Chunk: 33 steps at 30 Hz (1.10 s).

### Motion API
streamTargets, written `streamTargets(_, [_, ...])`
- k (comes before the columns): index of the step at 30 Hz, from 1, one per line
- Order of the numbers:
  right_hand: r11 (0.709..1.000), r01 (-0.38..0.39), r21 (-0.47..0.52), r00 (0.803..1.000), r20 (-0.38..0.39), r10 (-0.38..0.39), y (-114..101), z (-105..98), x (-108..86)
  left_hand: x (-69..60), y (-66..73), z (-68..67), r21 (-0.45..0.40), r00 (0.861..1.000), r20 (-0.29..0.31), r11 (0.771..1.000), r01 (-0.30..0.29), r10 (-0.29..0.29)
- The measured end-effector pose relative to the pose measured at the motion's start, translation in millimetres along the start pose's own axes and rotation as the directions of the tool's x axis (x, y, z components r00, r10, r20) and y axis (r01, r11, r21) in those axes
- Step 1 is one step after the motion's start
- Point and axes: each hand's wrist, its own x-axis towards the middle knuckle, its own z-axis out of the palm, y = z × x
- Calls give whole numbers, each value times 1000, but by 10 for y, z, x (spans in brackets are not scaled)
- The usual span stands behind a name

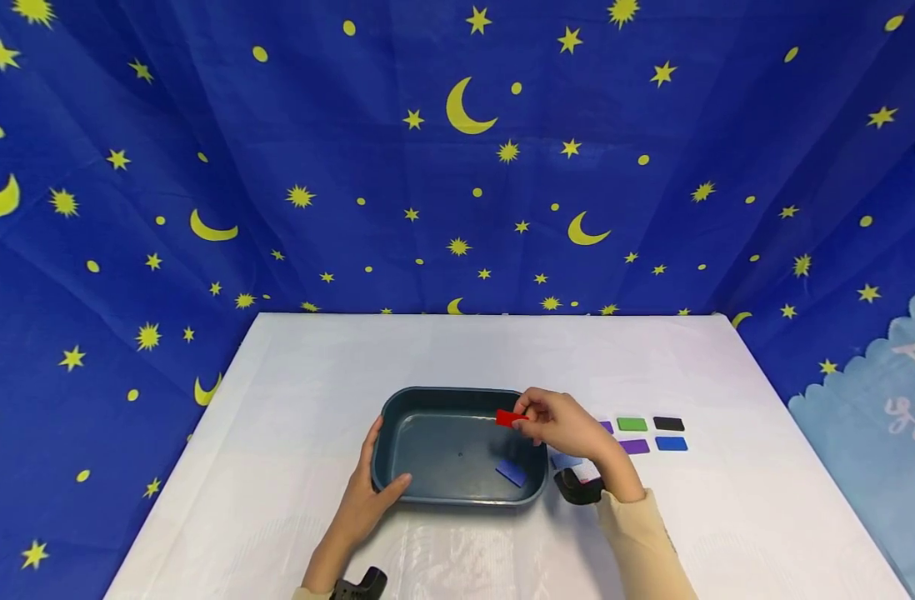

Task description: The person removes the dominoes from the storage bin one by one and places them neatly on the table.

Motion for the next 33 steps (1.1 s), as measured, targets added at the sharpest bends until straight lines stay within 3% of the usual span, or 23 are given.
streamTargets(4, [998, -48, 42, 990, -132, 53, 57, -77, -193, -4, 5, -3, 5, 1000, -8, 1000, -6, 6])
streamTargets(8, [987, -109, 114, 958, -253, 135, 162, -120, -373, -6, -1, -12, -1, 1000, -12, 1000, -19, 19])
streamTargets(12, [971, -181, 153, 904, -364, 226, 268, -133, -532, -8, 4, -18, -1, 1000, -11, 1000, -18, 18])
streamTargets(17, [954, -239, 180, 822, -486, 297, 407, -120, -702, -6, 5, -18, 9, 1000, -9, 1000, -8, 8])
streamTargets(22, [935, -276, 222, 764, -540, 354, 612, -116, -872, -5, -17, -15, 10, 1000, -6, 1000, 1, -1])
streamTargets(24, [925, -303, 228, 754, -537, 379, 650, -113, -938, -3, -22, -14, 8, 1000, -5, 1000, 0, 0])
streamTargets(25, [916, -320, 243, 735, -546, 402, 677, -105, -963, -3, -22, -13, 8, 1000, -3, 1000, 0, 0])
streamTargets(27, [905, -344, 251, 717, -551, 426, 679, -91, -1011, -3, -18, -12, 8, 1000, 0, 1000, 1, -1])
streamTargets(31, [882, -395, 256, 691, -550, 469, 671, -69, -1083, -5, 5, -9, 8, 1000, 4, 1000, 8, -8])
streamTargets(33, [873, -420, 247, 692, -536, 484, 671, -68, -1113, -6, 19, -7, 7, 1000, 3, 1000, 9, -9])
